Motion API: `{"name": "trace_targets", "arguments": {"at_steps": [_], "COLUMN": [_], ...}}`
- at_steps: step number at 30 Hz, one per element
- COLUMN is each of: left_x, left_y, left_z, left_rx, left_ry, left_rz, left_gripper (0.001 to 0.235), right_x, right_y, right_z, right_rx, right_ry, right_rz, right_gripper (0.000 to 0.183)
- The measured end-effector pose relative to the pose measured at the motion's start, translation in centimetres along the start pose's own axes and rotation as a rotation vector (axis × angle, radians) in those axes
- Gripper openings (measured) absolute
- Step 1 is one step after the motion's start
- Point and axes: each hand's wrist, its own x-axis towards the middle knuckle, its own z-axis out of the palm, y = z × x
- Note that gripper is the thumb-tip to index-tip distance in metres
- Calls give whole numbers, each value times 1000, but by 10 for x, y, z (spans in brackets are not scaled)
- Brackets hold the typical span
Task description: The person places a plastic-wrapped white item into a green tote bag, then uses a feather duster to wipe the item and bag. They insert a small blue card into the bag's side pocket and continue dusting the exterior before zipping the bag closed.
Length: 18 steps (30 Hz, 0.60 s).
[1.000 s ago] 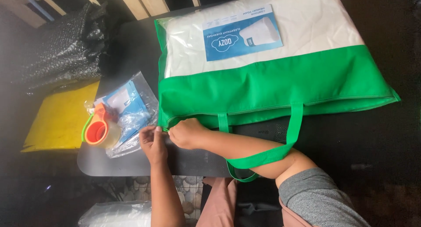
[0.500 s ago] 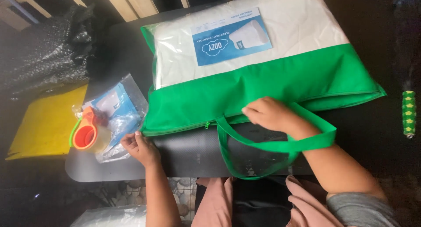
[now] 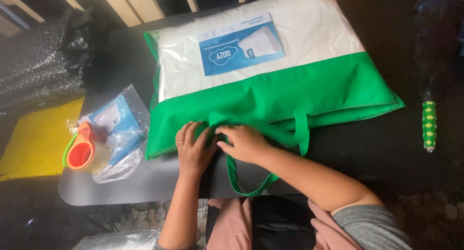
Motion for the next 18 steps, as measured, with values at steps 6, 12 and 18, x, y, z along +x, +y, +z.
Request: {"name": "trace_targets", "arguments": {"at_steps": [6, 12, 18], "left_x": [-23, -29, -34], "left_y": [-17, -18, -20], "left_z": [8, 13, 12], "left_rx": [-85, -5, 68], "left_ry": [-29, -48, -44], "left_rz": [23, -48, -55], "left_gripper": [15, 14, 15], "right_x": [14, 25, 29], "right_y": [24, 43, 46], "right_z": [56, 79, 85], "right_rx": [-481, -389, -335], "right_ry": [303, 390, 404], "right_rz": [-69, -29, 22], "right_gripper": [45, 41, 51]}}
